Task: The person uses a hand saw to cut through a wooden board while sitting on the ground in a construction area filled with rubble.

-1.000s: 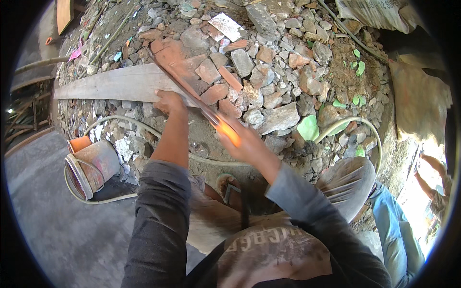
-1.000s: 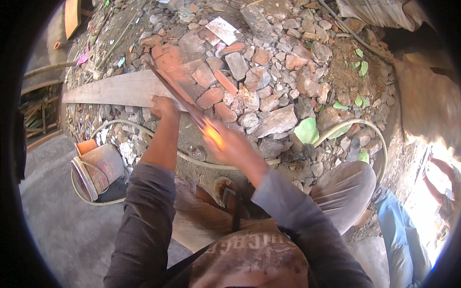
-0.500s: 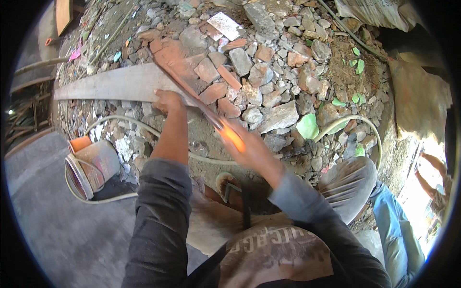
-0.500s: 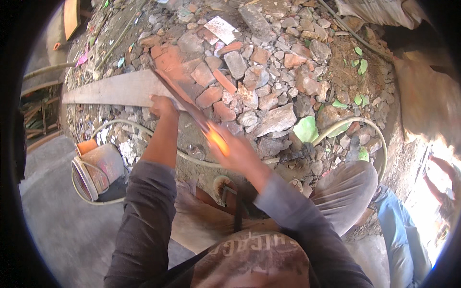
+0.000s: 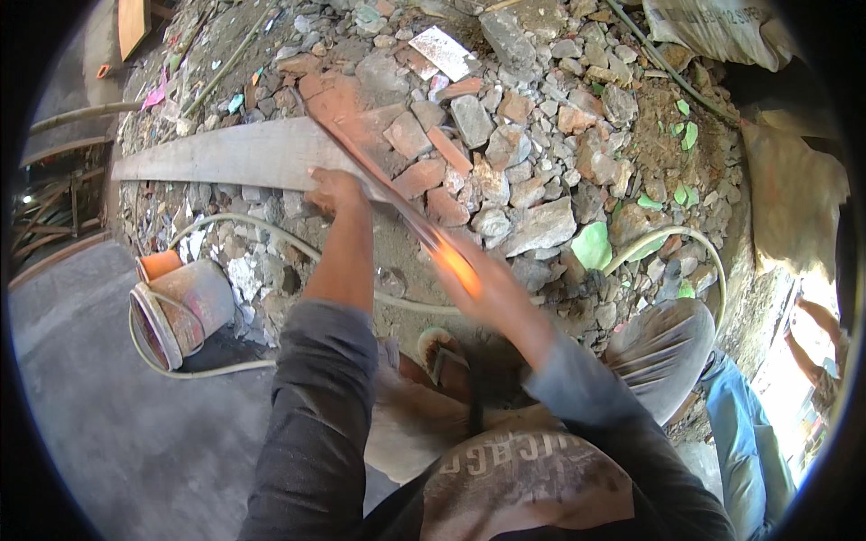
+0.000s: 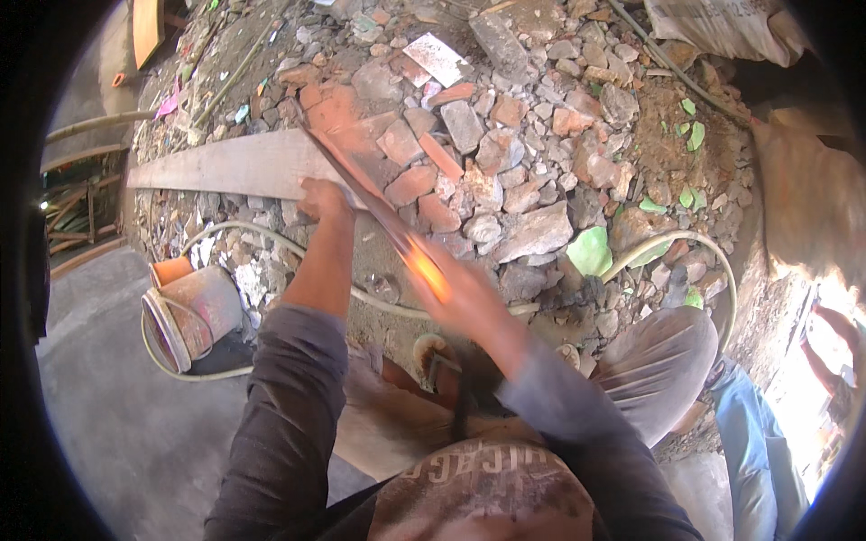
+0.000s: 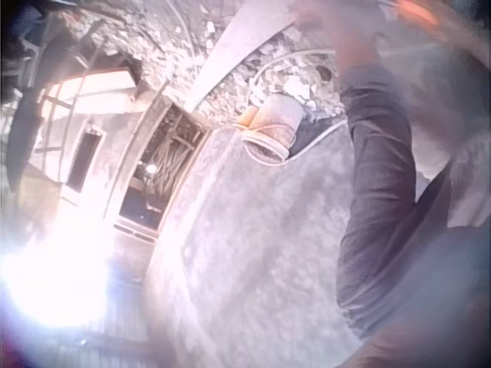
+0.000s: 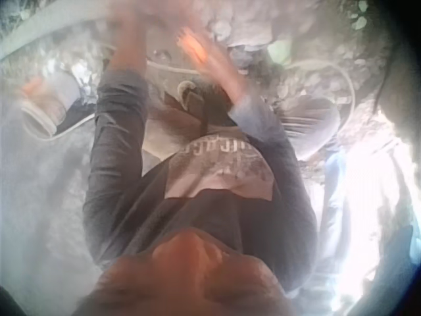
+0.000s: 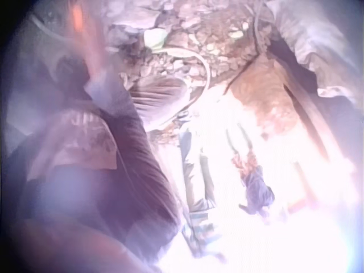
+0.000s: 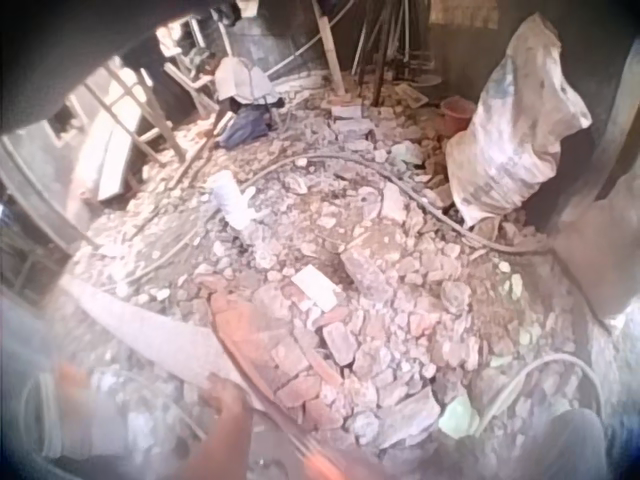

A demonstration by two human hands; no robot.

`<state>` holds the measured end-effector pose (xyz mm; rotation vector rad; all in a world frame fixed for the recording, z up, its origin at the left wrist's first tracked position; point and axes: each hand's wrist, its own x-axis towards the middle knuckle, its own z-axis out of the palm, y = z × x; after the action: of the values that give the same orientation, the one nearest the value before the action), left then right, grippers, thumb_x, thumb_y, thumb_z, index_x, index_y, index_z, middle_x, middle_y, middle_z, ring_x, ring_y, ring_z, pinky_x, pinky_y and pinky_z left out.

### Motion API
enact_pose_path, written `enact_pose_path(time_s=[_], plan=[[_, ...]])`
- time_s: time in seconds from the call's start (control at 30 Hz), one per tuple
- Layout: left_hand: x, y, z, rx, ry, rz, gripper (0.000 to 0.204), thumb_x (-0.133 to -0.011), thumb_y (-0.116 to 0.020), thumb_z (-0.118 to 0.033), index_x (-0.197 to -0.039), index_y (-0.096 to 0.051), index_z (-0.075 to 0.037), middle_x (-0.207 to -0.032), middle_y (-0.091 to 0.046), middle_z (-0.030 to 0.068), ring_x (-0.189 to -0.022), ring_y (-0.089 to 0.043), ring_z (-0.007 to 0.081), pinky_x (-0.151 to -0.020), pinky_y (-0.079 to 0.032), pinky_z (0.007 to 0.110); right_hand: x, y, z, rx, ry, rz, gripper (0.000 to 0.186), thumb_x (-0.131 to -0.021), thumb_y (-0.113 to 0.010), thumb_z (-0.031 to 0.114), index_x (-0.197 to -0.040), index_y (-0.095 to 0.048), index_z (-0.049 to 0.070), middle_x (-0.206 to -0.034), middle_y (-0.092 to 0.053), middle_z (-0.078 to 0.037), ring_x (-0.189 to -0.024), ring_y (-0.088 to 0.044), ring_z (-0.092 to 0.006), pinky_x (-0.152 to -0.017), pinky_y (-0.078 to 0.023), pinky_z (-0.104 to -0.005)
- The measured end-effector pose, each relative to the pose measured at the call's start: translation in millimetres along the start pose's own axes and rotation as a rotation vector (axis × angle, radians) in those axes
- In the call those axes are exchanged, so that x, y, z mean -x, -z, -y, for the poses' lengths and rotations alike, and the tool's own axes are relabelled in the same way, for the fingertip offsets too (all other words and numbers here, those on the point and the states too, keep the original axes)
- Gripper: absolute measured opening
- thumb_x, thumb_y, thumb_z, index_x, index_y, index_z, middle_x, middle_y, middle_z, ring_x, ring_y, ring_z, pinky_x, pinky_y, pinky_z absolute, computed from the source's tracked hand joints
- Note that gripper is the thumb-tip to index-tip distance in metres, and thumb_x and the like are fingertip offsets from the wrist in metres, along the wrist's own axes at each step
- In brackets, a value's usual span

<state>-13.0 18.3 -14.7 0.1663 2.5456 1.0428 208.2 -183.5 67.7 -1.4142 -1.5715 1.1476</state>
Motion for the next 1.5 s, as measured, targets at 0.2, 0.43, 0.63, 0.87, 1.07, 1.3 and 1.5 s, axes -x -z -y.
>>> enact_pose_path(time_s=[0.2, 0.43, 0.63, 0.87, 1.07, 1.3, 1.5], plan=[[-11, 4, 13, 0.027, -0.043, -0.041, 0.081, -0.112, -0.044, -0.056, -0.159, -0.032, 0.009, -0.150, -0.053, 0.0410, -0.137, -0.057, 0.0563, -0.117, -0.045, 0.062, 94, 52, 8, 0.083, 0.016, 0.084, 0.047, -0.104, -0.070, 0.020, -0.148, -0.063, 0.006, -0.148, -0.066, -0.020, -0.122, -0.073, -0.0374, -0.093, -0.063, -0.0477], [5, 1, 4, -0.001, -0.022, 0.037, 0.081, -0.112, -0.044, -0.055, -0.161, -0.030, 0.009, -0.150, -0.053, 0.0412, -0.137, -0.057, 0.0559, -0.118, -0.044, 0.061, -60, -20, -1, -0.060, 0.007, 0.035, 0.047, -0.104, -0.069, 0.022, -0.147, -0.060, 0.003, -0.124, -0.074, -0.025, -0.106, -0.074, -0.0462, -0.088, -0.061, -0.0490], [15, 11, -13, 0.084, 0.008, 0.025, 0.084, -0.111, -0.045, -0.056, -0.160, -0.030, 0.011, -0.155, -0.046, 0.0430, -0.141, -0.052, 0.0567, -0.121, -0.041, 0.060, 101, 75, 40, 0.023, -0.074, 0.093, 0.050, -0.104, -0.069, 0.018, -0.150, -0.059, 0.000, -0.141, -0.070, -0.023, -0.120, -0.075, -0.0408, -0.097, -0.062, -0.0480], [9, -4, -11, -0.008, -0.041, 0.032, 0.080, -0.113, -0.043, -0.054, -0.160, -0.029, 0.009, -0.144, -0.056, 0.0421, -0.132, -0.060, 0.0574, -0.114, -0.048, 0.061, -106, -34, 19, -0.029, 0.054, -0.099, 0.034, -0.104, -0.068, 0.026, -0.128, -0.068, 0.002, -0.111, -0.073, -0.030, -0.091, -0.072, -0.0499, -0.079, -0.061, -0.0559], [11, 17, -7, 0.050, 0.016, 0.050, 0.087, -0.111, -0.043, -0.058, -0.161, -0.027, 0.012, -0.155, -0.048, 0.0424, -0.140, -0.054, 0.0569, -0.120, -0.042, 0.060, 98, 69, 36, 0.072, 0.001, 0.095, 0.057, -0.102, -0.072, 0.010, -0.154, -0.054, -0.003, -0.148, -0.065, -0.024, -0.124, -0.073, -0.0403, -0.101, -0.062, -0.0445], [14, -11, -13, -0.040, -0.029, 0.036, 0.081, -0.113, -0.042, -0.056, -0.161, -0.031, 0.008, -0.146, -0.056, 0.0408, -0.134, -0.059, 0.0559, -0.116, -0.046, 0.060, -111, -26, 17, 0.022, 0.051, -0.073, 0.034, -0.105, -0.068, 0.022, -0.133, -0.066, 0.002, -0.121, -0.072, -0.028, -0.100, -0.072, -0.0494, -0.084, -0.060, -0.0539], [1, 8, -2, 0.026, 0.000, 0.018, 0.082, -0.112, -0.042, -0.056, -0.160, -0.030, 0.009, -0.148, -0.054, 0.0414, -0.136, -0.058, 0.0560, -0.115, -0.046, 0.061, 27, 30, 35, 0.049, 0.005, 0.093, 0.046, -0.104, -0.070, 0.020, -0.143, -0.062, -0.001, -0.131, -0.071, -0.028, -0.111, -0.074, -0.0468, -0.094, -0.062, -0.0508]])
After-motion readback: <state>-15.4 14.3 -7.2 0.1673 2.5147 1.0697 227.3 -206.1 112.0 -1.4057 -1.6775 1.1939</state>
